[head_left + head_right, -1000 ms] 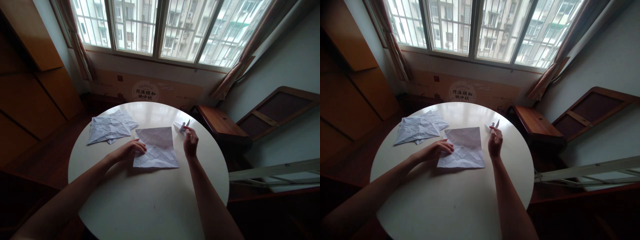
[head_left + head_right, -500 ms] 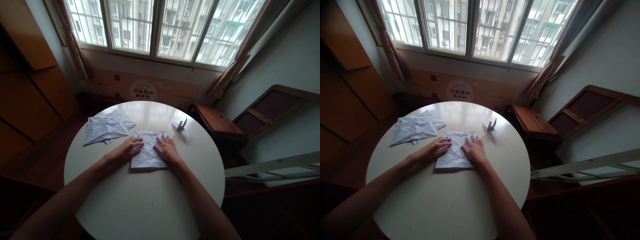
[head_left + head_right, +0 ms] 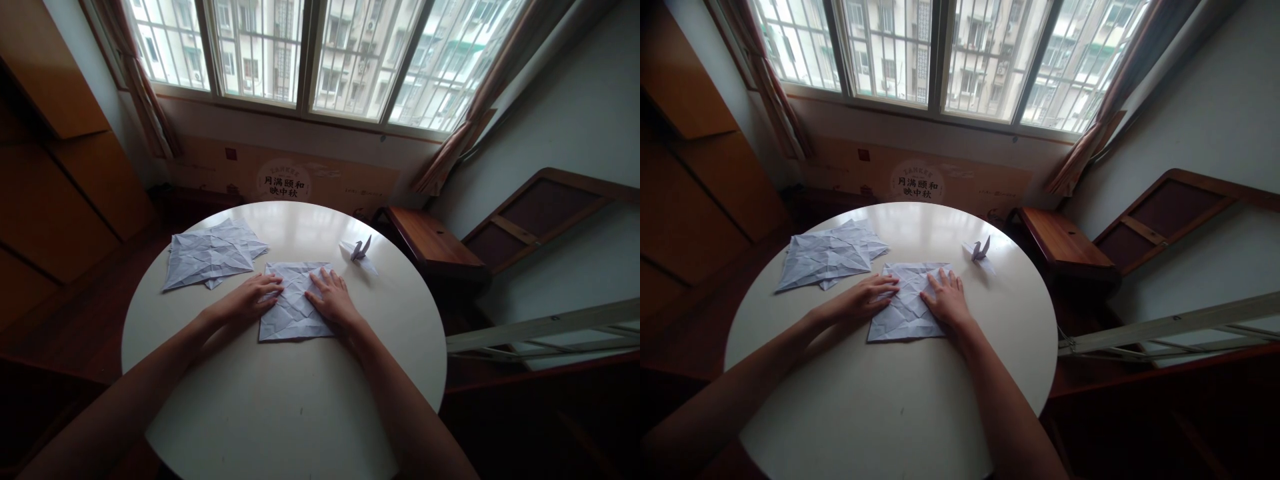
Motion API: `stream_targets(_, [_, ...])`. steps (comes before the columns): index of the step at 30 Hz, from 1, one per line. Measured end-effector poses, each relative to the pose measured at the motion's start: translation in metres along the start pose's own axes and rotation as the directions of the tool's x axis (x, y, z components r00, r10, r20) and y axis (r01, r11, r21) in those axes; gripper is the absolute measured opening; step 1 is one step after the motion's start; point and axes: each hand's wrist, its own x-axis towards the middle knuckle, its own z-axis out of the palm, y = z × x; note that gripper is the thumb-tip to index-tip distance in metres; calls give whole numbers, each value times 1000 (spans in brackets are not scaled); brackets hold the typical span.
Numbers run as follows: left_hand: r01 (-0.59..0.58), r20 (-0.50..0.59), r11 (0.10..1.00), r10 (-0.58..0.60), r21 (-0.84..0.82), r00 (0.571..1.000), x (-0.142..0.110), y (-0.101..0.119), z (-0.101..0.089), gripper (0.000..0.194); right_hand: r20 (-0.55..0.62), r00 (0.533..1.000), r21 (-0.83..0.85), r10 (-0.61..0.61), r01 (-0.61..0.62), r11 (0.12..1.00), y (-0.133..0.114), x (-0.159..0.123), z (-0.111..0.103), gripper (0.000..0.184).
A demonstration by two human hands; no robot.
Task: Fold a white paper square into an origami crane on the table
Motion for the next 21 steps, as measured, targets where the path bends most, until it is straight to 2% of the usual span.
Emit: stream_targets(21, [-8,-1,1000,8,-7,1000,0,0,-1,34,-2,1000,9,-12,12,1000,0,0,0,65])
